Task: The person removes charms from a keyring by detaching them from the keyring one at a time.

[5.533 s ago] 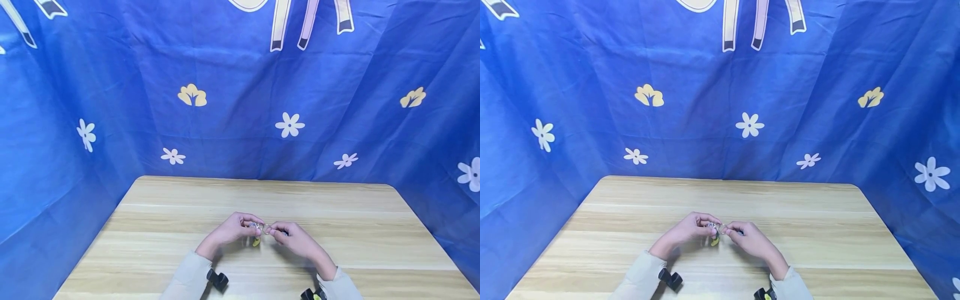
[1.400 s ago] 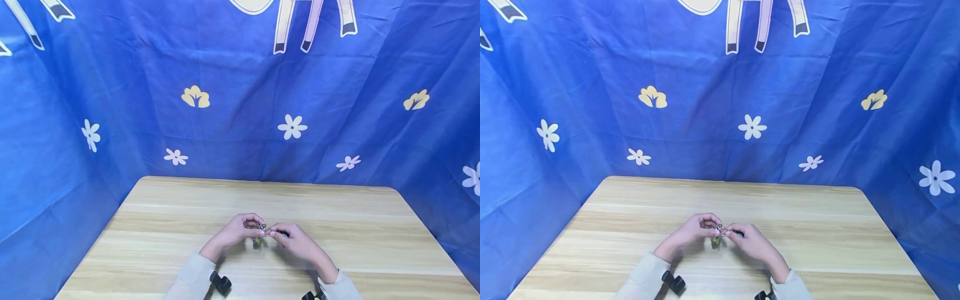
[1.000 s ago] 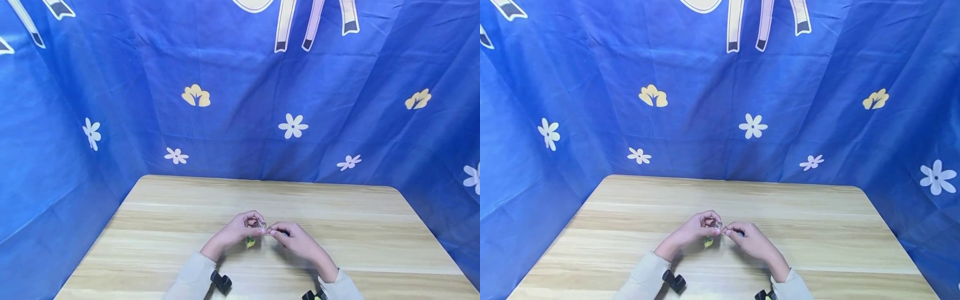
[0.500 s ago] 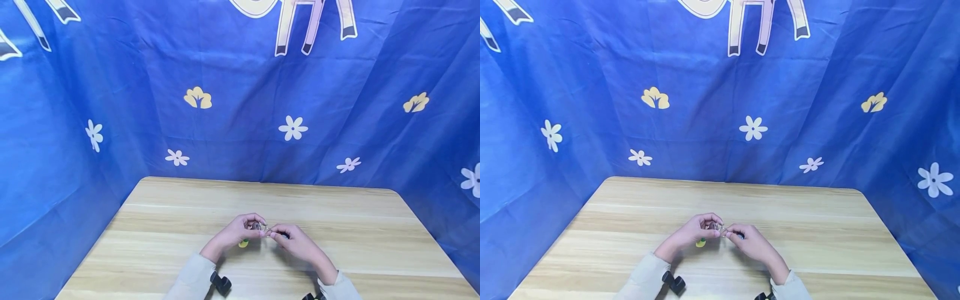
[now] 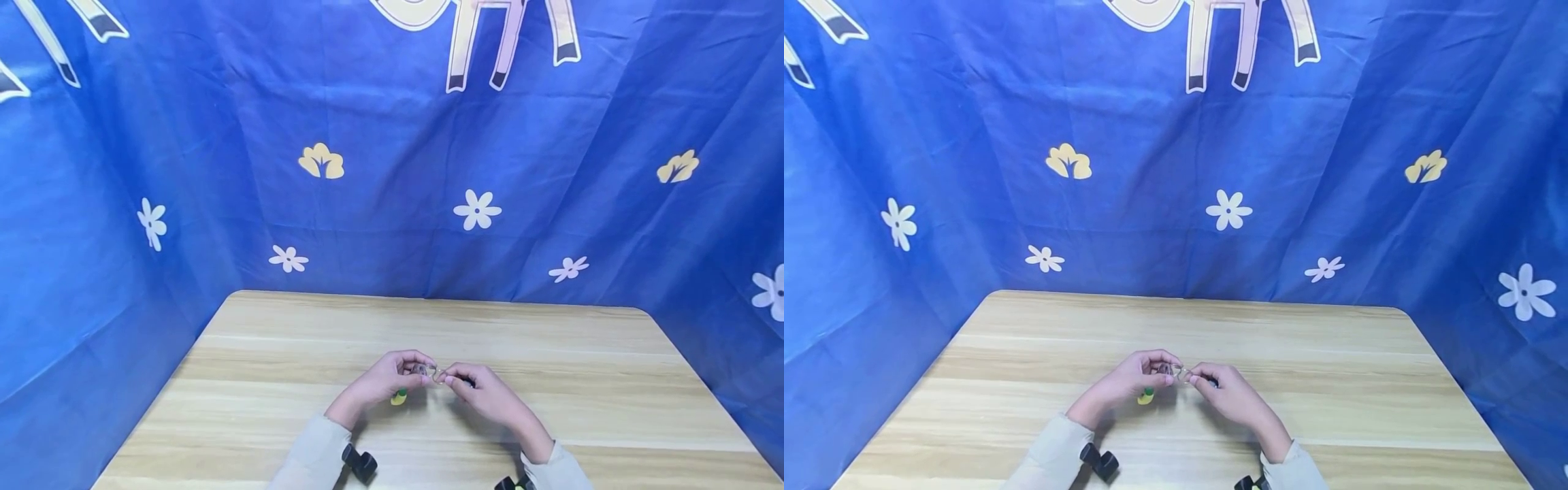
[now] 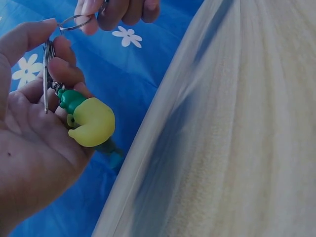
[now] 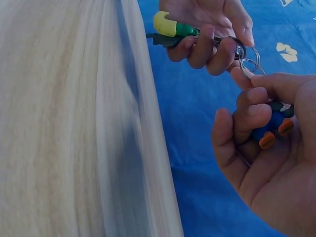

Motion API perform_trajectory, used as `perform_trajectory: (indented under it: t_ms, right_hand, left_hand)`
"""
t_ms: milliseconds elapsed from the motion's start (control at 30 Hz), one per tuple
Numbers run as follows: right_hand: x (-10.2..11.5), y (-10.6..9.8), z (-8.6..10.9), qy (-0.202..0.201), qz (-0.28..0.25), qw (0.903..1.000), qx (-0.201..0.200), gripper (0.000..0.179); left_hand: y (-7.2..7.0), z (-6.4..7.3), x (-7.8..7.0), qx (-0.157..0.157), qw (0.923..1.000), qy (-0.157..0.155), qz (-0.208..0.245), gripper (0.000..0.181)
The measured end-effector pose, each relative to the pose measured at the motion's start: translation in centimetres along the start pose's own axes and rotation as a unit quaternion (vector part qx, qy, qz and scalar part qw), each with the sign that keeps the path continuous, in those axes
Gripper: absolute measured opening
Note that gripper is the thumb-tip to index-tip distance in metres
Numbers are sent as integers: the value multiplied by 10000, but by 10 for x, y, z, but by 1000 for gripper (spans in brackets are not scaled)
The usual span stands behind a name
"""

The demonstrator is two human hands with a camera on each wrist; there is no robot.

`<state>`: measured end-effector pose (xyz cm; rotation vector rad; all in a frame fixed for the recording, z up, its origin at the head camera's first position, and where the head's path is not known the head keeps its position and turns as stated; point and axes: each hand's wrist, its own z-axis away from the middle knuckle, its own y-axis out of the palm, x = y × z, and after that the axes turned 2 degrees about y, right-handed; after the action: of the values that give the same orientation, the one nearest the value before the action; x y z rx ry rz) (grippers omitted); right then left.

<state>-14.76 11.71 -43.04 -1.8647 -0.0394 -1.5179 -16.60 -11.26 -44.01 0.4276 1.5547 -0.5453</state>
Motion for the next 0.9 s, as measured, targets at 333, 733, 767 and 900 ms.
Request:
perform_trajectory:
  t_ms: [333,733,767,900]
  right_hand:
    - [-3,0,-1,-30,-159,9998,121,25]
    - [1,0,0,-218,-191,9996,72,23]
    - [1,1,0,-226,-179,9996,66,24]
    - [1,1,0,-211,-119,9997,62,25]
  left_hand:
    - [0,1,0,47,10000,13,-34,36]
    - [1,2,-1,-25,9999,-73,133,36]
    - [1,2,-1,-43,9998,-69,161,36]
    - [1,1,0,-173,9997,-45,168,36]
